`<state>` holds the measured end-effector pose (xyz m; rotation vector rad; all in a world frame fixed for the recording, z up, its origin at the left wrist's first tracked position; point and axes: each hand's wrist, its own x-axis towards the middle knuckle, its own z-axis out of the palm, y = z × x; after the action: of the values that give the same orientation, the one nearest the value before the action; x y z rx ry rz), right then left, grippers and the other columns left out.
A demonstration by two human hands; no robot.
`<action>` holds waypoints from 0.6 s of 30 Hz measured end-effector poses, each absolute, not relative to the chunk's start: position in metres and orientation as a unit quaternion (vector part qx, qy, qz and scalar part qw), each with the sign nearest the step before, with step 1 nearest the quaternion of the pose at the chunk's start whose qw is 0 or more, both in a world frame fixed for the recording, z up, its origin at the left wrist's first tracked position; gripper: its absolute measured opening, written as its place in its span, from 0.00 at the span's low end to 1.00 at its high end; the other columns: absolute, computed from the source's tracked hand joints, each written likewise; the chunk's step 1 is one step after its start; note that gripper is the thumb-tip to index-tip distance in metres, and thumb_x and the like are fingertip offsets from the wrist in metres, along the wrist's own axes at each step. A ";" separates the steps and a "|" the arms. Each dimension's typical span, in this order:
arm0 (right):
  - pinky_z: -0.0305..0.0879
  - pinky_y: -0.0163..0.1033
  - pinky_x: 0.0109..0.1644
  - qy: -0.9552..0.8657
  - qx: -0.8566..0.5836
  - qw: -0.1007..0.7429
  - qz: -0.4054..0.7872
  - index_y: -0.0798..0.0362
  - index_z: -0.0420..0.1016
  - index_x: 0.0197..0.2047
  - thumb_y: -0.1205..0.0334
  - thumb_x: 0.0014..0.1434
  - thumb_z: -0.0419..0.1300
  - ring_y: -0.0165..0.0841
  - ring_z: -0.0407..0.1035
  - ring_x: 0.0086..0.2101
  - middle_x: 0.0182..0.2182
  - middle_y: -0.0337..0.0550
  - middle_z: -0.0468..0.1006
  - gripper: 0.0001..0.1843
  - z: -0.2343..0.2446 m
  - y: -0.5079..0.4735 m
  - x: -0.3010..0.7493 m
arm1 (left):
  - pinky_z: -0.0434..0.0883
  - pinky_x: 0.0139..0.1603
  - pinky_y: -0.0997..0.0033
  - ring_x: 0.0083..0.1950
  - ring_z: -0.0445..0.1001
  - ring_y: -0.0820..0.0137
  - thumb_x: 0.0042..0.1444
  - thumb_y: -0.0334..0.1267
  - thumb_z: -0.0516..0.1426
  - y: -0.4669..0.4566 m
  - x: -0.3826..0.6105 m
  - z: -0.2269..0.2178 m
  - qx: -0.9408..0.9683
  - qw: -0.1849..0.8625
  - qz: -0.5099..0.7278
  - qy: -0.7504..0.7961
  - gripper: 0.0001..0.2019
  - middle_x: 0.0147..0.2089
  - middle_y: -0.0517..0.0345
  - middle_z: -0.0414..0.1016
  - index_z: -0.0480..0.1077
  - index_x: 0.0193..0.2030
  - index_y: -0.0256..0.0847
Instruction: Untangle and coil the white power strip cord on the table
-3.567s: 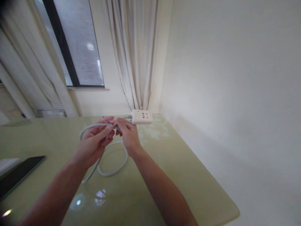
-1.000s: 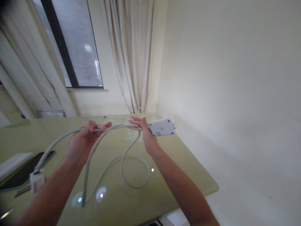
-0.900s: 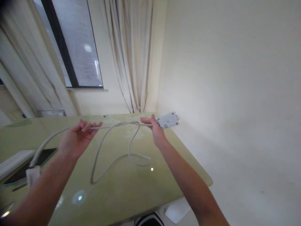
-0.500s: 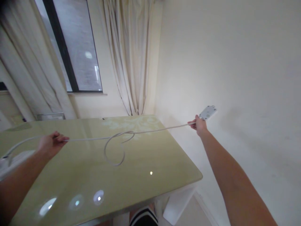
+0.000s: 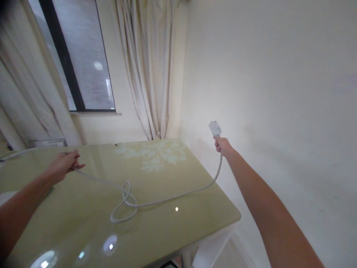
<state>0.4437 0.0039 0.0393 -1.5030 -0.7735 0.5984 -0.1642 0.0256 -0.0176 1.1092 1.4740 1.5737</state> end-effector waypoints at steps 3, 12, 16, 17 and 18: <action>0.40 0.30 0.19 -0.366 -0.620 0.575 0.388 0.51 0.60 0.24 0.69 0.68 0.59 0.20 0.44 0.14 0.13 0.29 0.60 0.20 0.038 0.030 0.378 | 0.66 0.15 0.82 0.17 0.60 0.77 0.59 0.38 0.66 0.037 -0.122 -0.001 0.444 0.368 0.582 0.574 0.12 0.18 0.67 0.61 0.69 0.29 0.38; 0.48 0.28 0.20 -0.429 -0.484 0.493 0.582 0.51 0.65 0.30 0.71 0.48 0.73 0.21 0.51 0.15 0.15 0.24 0.63 0.19 -0.031 0.060 0.178 | 0.46 0.17 0.85 0.20 0.46 0.82 0.51 0.43 0.72 0.025 -0.046 0.008 0.514 0.564 0.516 0.390 0.17 0.24 0.73 0.50 0.69 0.35 0.38; 0.55 0.30 0.22 -0.431 -0.433 0.488 0.623 0.52 0.69 0.29 0.64 0.46 0.74 0.23 0.58 0.18 0.17 0.27 0.67 0.16 -0.058 0.059 0.130 | 0.45 0.18 0.84 0.21 0.46 0.82 0.49 0.51 0.74 0.011 -0.033 0.002 0.551 0.572 0.497 0.350 0.23 0.25 0.72 0.51 0.72 0.39 0.38; 0.57 0.30 0.23 -0.428 -0.419 0.494 0.630 0.53 0.70 0.29 0.64 0.45 0.74 0.23 0.60 0.18 0.18 0.28 0.68 0.15 -0.061 0.059 0.122 | 0.46 0.18 0.84 0.21 0.45 0.82 0.49 0.52 0.74 0.009 -0.031 0.000 0.558 0.573 0.491 0.346 0.23 0.24 0.72 0.51 0.73 0.38 0.38; 0.59 0.31 0.25 -0.424 -0.403 0.506 0.634 0.53 0.72 0.30 0.63 0.44 0.73 0.24 0.62 0.19 0.19 0.30 0.70 0.14 -0.063 0.059 0.117 | 0.46 0.19 0.84 0.22 0.46 0.82 0.50 0.53 0.74 0.009 -0.029 -0.003 0.561 0.575 0.487 0.343 0.23 0.25 0.71 0.52 0.73 0.38 0.38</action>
<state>0.1168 0.0593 -0.0630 -0.9713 -1.0233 1.5303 -0.0293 0.0085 -0.0025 1.3138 0.8032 1.1409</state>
